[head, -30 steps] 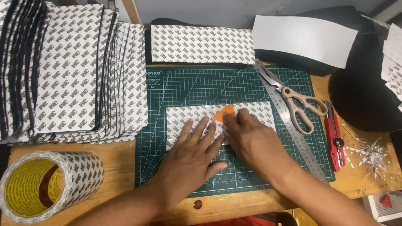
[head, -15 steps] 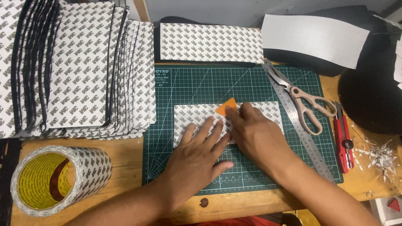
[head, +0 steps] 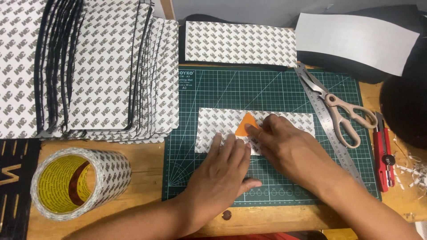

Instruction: Applying black adhesive strips to white rectangular bases and smoothing them with a scraper tool

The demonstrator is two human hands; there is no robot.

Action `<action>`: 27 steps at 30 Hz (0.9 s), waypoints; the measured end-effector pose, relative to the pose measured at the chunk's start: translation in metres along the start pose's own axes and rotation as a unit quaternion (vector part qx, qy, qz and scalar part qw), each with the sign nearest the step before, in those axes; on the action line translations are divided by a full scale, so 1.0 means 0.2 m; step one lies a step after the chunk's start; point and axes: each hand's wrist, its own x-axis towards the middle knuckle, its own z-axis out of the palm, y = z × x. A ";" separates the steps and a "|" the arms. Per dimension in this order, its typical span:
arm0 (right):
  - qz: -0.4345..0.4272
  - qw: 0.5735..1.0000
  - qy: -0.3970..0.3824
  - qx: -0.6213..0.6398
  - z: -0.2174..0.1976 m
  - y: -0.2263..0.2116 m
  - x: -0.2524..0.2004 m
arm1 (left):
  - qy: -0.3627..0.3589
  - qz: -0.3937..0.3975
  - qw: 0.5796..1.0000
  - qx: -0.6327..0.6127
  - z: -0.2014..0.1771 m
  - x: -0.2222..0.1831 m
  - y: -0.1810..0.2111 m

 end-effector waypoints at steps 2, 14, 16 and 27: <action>-0.009 1.000 -0.002 -0.011 0.00 0.00 0.03 | 0.002 0.004 1.000 0.026 -0.01 0.00 0.00; -0.073 0.995 -0.064 -0.030 0.02 -0.04 0.29 | -0.028 0.022 0.991 0.127 -0.03 -0.01 0.04; -0.074 0.993 -0.080 -0.037 0.01 -0.06 0.33 | -0.031 0.025 0.990 0.133 -0.04 -0.01 0.04; -0.065 0.995 -0.081 0.005 0.05 -0.07 0.34 | -0.016 0.016 0.992 0.126 -0.04 -0.05 0.08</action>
